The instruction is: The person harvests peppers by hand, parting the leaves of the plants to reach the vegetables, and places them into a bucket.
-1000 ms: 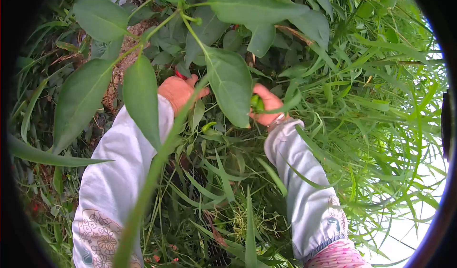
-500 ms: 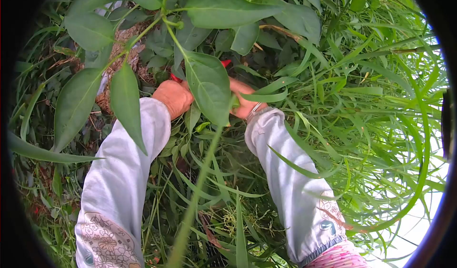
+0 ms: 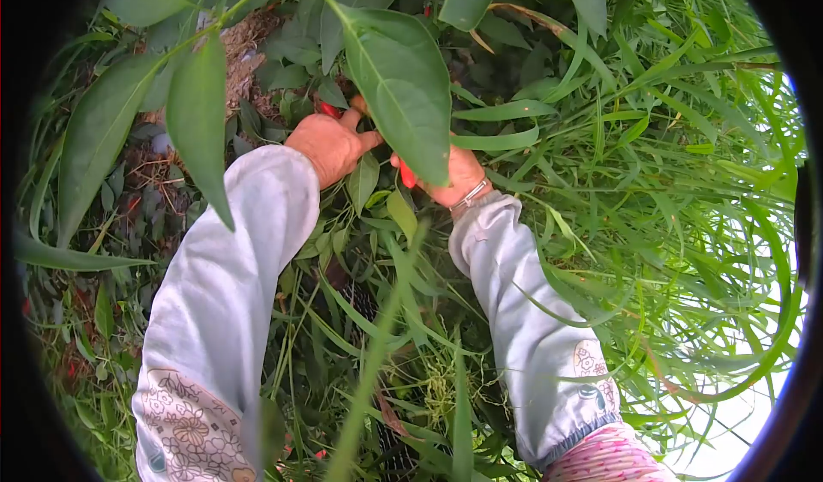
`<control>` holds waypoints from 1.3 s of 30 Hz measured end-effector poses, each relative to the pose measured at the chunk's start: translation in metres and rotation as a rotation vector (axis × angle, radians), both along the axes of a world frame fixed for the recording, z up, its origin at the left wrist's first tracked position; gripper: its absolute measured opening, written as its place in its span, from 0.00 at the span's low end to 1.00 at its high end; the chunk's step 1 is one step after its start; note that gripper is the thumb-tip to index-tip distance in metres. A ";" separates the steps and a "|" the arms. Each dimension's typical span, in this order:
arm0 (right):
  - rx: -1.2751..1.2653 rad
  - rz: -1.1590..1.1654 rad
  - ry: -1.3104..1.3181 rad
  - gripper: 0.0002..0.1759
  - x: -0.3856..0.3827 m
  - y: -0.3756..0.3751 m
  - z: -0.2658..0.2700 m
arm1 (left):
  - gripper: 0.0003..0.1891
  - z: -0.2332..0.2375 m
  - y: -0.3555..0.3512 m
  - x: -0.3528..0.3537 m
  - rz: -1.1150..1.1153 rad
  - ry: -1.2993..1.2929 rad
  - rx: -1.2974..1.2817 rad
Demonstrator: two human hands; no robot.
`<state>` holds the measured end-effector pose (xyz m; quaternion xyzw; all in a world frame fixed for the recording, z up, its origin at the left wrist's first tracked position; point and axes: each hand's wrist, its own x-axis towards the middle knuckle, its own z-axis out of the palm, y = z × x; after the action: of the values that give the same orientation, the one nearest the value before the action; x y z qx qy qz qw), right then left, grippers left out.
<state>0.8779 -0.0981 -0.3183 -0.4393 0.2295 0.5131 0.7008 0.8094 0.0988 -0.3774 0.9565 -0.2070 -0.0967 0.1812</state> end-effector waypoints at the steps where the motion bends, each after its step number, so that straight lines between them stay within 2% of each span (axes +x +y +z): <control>1: -0.046 0.027 -0.022 0.21 0.001 0.006 0.004 | 0.29 0.011 -0.001 0.000 0.011 0.037 0.044; 3: -0.129 0.060 -0.087 0.20 0.001 0.016 0.009 | 0.28 0.017 -0.005 0.002 -0.002 0.081 0.094; 6: -0.217 0.272 -0.072 0.23 0.007 0.014 0.000 | 0.25 0.019 -0.006 0.006 -0.033 0.129 0.131; 7: -0.325 0.287 -0.120 0.25 0.005 0.019 0.001 | 0.23 0.025 -0.007 0.005 -0.028 0.162 0.142; 9: -0.382 0.335 -0.281 0.26 0.004 0.026 0.012 | 0.23 0.028 -0.006 0.004 -0.006 0.194 0.123; 11: -0.464 0.392 -0.539 0.24 0.000 0.029 0.010 | 0.24 0.022 -0.004 -0.007 0.151 0.164 -0.022; 14: -0.406 0.337 -0.479 0.21 -0.003 0.028 0.024 | 0.24 0.014 -0.002 -0.023 0.404 0.088 -0.301; 15: -0.402 0.292 -0.524 0.19 -0.007 0.026 0.022 | 0.24 0.016 -0.001 -0.020 0.464 0.150 -0.375; 17: -0.410 0.210 -0.430 0.18 -0.009 0.024 0.026 | 0.25 0.033 0.004 -0.011 0.608 0.300 -0.508; 19: -0.420 0.175 -0.415 0.18 -0.010 0.025 0.030 | 0.27 0.058 0.016 0.003 0.774 0.372 -0.525; 21: -0.431 0.186 -0.489 0.17 -0.012 0.028 0.031 | 0.29 0.055 0.019 0.011 0.860 0.444 -0.479; 25: -0.414 0.126 -0.577 0.16 -0.016 0.033 0.030 | 0.31 -0.028 0.016 0.029 0.906 0.578 -0.282; 26: -0.432 0.110 -0.529 0.16 -0.017 0.035 0.032 | 0.31 -0.045 0.015 0.032 0.915 0.611 -0.233; 28: -0.473 0.076 -0.432 0.16 -0.018 0.038 0.041 | 0.33 -0.031 0.017 0.039 0.848 0.695 -0.202; 30: -0.370 -0.058 -0.389 0.15 -0.020 0.034 0.046 | 0.35 -0.002 0.028 0.046 0.688 0.799 -0.230; 32: -0.331 -0.110 -0.392 0.16 -0.020 0.031 0.049 | 0.36 -0.043 0.013 0.030 0.874 0.644 -0.179; 33: -0.328 -0.103 -0.410 0.16 -0.019 0.029 0.047 | 0.33 -0.031 0.015 0.032 0.801 0.672 -0.195; 35: -0.320 -0.094 -0.442 0.16 -0.019 0.024 0.041 | 0.31 -0.025 0.013 0.032 0.800 0.661 -0.211; 36: -0.326 -0.096 -0.415 0.16 -0.019 0.023 0.041 | 0.31 -0.029 0.006 0.030 0.871 0.624 -0.215; 39: -0.357 -0.087 -0.389 0.15 -0.021 0.022 0.046 | 0.39 -0.034 0.011 0.025 0.857 0.701 -0.304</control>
<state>0.8574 -0.0757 -0.2724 -0.6361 0.1962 0.3399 0.6644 0.8341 0.1101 -0.4115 0.8290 0.2601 -0.2951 0.3976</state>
